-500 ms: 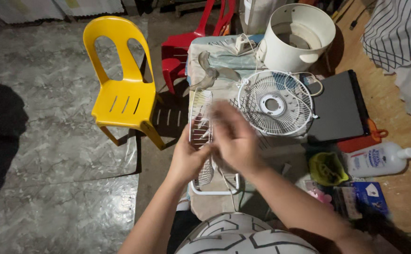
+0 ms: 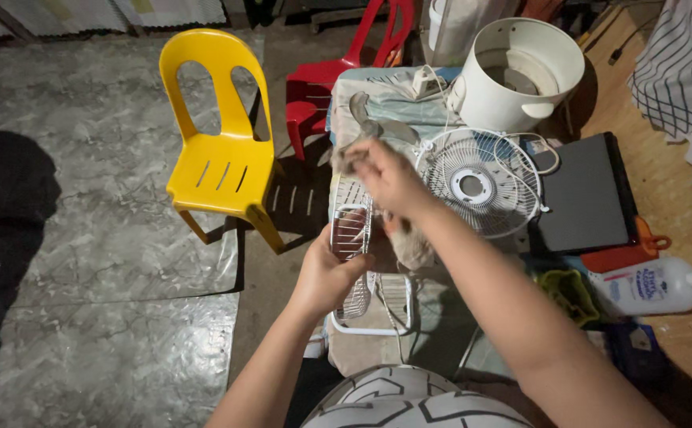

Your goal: The person wipes the front and rear wire cages and the plastic fan blades of a disassembled table fan using a cloth. The fan parts are handled one at a time on a cluttered table.

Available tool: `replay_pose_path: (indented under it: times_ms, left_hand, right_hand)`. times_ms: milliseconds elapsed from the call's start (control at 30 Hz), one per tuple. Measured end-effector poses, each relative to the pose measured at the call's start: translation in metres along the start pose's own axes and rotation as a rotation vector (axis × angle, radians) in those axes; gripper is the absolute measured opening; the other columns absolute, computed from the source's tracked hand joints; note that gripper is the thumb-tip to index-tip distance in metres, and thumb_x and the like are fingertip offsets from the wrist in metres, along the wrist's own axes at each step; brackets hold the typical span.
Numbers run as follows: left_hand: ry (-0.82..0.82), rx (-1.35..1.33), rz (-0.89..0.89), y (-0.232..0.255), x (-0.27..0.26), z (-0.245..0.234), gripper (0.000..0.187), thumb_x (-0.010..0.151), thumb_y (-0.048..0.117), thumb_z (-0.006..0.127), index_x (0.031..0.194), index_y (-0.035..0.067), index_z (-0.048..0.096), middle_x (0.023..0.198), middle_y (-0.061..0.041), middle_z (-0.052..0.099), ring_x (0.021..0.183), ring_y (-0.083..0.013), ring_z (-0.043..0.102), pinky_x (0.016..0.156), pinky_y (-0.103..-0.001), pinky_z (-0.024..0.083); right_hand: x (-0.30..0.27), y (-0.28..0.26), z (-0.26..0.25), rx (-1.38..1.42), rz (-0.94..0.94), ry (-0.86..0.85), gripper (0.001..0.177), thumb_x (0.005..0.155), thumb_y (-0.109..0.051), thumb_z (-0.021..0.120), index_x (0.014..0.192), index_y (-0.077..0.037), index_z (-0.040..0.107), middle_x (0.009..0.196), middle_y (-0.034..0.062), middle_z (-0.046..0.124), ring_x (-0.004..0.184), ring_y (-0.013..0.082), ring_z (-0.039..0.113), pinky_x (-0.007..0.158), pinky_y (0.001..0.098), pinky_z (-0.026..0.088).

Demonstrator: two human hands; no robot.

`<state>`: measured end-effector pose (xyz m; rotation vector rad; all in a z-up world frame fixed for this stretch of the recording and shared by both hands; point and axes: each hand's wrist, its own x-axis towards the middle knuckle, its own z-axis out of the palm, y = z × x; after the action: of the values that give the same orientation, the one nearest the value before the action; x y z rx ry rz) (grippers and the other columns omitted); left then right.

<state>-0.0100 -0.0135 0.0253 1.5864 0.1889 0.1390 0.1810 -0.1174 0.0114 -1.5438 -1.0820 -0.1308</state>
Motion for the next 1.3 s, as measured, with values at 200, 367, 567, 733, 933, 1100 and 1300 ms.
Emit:
replay_pose_path:
  times_ms: [200,367,567,733,933,1100,1300]
  left_hand:
    - [-0.043,-0.017,0.048,-0.008,-0.002,-0.002,0.062,0.081,-0.007,0.07,0.14,0.0,0.052,0.124,-0.006,0.07,0.111,-0.0127,0.066,0.098,-0.029,0.053]
    - [-0.071,-0.134,0.085,-0.013,0.003,-0.003,0.052,0.084,-0.008,0.071,0.133,-0.003,0.056,0.117,-0.009,0.07,0.106,-0.0144,0.067,0.092,-0.031,0.055]
    - [-0.065,-0.057,0.078,-0.013,0.003,-0.004,0.05,0.083,-0.008,0.069,0.131,-0.003,0.058,0.114,-0.007,0.072,0.104,-0.0129,0.068,0.091,-0.03,0.055]
    - [-0.043,-0.094,0.077,-0.003,0.002,-0.005,0.063,0.08,-0.007,0.07,0.141,0.0,0.052,0.121,-0.005,0.068,0.109,-0.0107,0.065,0.095,-0.028,0.053]
    - [-0.053,-0.08,0.047,-0.005,-0.007,-0.005,0.062,0.082,-0.005,0.07,0.142,-0.002,0.054,0.12,-0.006,0.069,0.108,-0.0112,0.065,0.095,-0.028,0.052]
    - [-0.086,-0.132,0.052,-0.008,-0.001,-0.007,0.063,0.082,-0.005,0.069,0.142,-0.001,0.052,0.122,-0.004,0.069,0.11,-0.0095,0.065,0.097,-0.027,0.052]
    - [-0.053,-0.062,0.047,-0.011,-0.003,-0.006,0.058,0.082,-0.006,0.072,0.138,-0.003,0.056,0.116,-0.005,0.069,0.107,-0.0113,0.066,0.094,-0.029,0.053]
  right_hand:
    - [0.017,0.002,-0.014,-0.104,0.263,0.015,0.019,0.103,-0.005,0.059,0.121,-0.006,0.061,0.096,0.0086,0.067,0.082,0.0175,0.061,0.075,0.0313,0.051]
    - [-0.012,-0.052,0.003,-0.115,-0.098,-0.068,0.014,0.098,-0.004,0.06,0.111,-0.009,0.056,0.101,0.0074,0.064,0.087,0.0211,0.065,0.085,0.0417,0.052]
    - [-0.009,-0.062,-0.01,-0.226,-0.221,-0.148,0.016,0.097,-0.001,0.063,0.11,-0.009,0.058,0.099,0.0091,0.064,0.097,0.0274,0.066,0.088,0.0407,0.055]
    - [0.016,-0.021,-0.012,-0.122,-0.051,-0.11,0.012,0.103,-0.008,0.059,0.114,-0.008,0.061,0.109,0.0088,0.069,0.097,0.0201,0.071,0.085,0.0345,0.059]
    - [0.024,0.048,-0.023,0.023,0.17,-0.18,0.014,0.107,-0.011,0.058,0.12,-0.007,0.062,0.096,0.0049,0.069,0.086,0.0105,0.061,0.079,0.0268,0.052]
    - [0.035,0.081,-0.028,-0.158,0.292,-0.201,0.017,0.105,-0.011,0.058,0.121,-0.007,0.062,0.09,0.0031,0.066,0.079,0.0096,0.058,0.072,0.0281,0.049]
    - [0.031,0.041,-0.02,0.033,0.237,-0.152,0.014,0.105,-0.01,0.057,0.118,-0.006,0.061,0.097,0.0009,0.069,0.089,0.008,0.063,0.08,0.0251,0.052]
